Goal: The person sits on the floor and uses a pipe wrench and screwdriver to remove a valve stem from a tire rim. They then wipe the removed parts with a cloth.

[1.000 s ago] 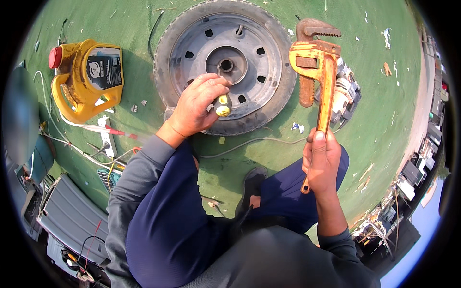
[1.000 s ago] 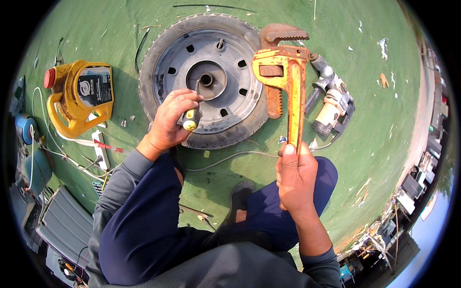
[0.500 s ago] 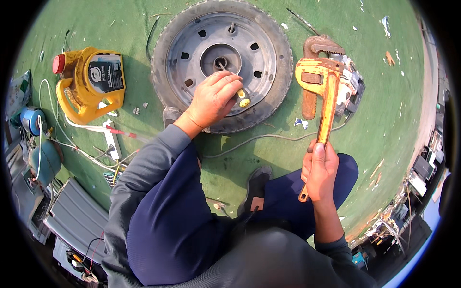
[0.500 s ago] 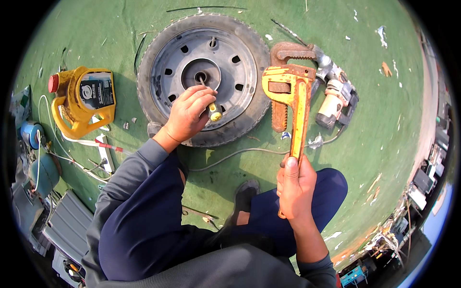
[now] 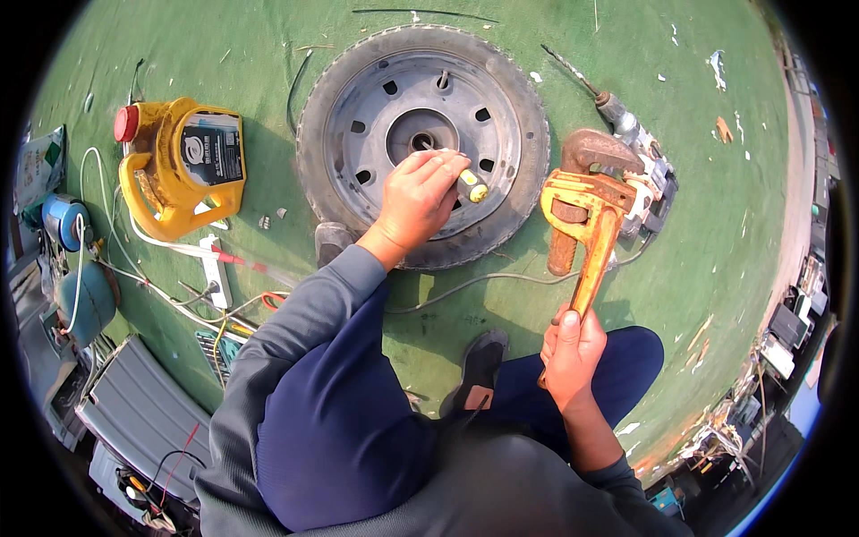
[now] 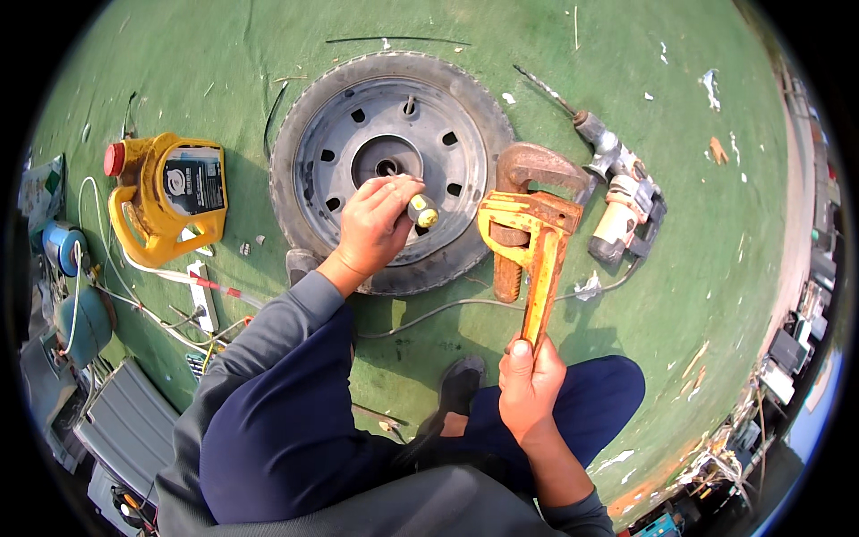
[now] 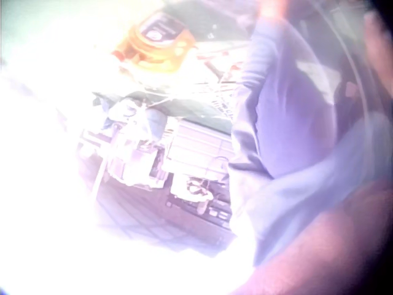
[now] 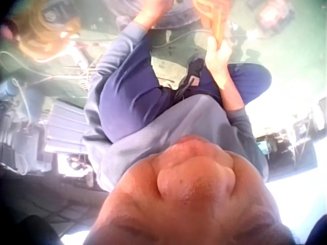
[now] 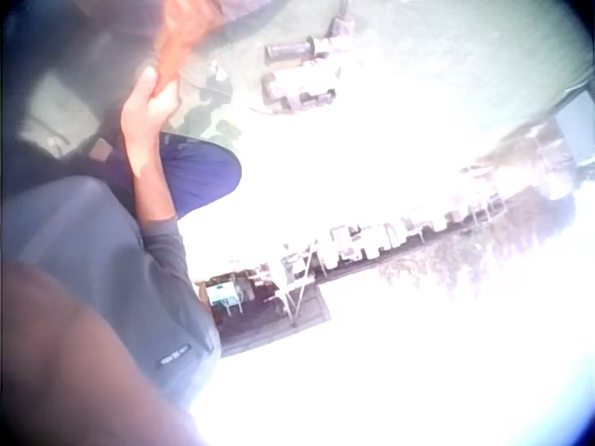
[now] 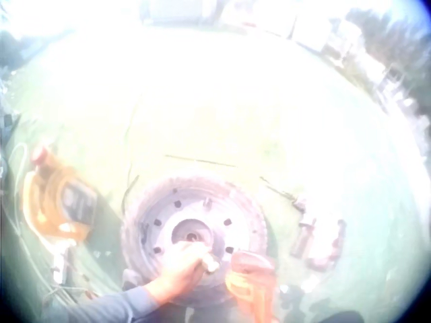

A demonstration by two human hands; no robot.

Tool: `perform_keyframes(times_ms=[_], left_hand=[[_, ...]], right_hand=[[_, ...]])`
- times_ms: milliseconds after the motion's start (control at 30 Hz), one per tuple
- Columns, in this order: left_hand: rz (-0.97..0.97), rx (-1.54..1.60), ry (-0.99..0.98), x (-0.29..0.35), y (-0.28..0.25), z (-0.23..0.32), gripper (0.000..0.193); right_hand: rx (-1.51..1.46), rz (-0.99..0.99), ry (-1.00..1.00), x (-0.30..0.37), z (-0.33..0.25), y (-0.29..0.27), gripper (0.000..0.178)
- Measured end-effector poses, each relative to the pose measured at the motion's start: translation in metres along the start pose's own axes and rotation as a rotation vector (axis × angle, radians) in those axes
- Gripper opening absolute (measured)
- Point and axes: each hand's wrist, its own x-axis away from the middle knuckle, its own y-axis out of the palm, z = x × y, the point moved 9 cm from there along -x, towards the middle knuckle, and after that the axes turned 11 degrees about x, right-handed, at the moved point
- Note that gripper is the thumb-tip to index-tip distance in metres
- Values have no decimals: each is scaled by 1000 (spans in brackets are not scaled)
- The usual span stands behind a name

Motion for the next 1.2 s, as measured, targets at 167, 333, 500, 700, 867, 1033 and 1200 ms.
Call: perform_keyframes(times_ms=[167, 333, 500, 700, 867, 1033, 1200], left_hand=[[-14, 19, -33, 5, -6, -4, 44], [53, 42, -87, 14, -14, -11, 46], [26, 38, -81, 7, -7, -13, 49], [49, 15, -56, 4, -3, -14, 51], [52, 24, -72, 6, -3, -16, 46], [37, -39, -71, 11, -10, -36, 50], [40, -96, -174, 13, -9, -35, 50]], right_hand=[[63, -84, -117, -16, 5, 15, 28], [135, -81, -107, -23, 17, 30, 32], [167, -40, -95, -24, 28, 31, 28], [242, 109, -266, -18, 35, 18, 35], [266, 154, -462, -20, 18, 35, 39], [591, 54, -200, -55, 55, 53, 30], [302, 122, -164, -23, 67, 10, 40]])
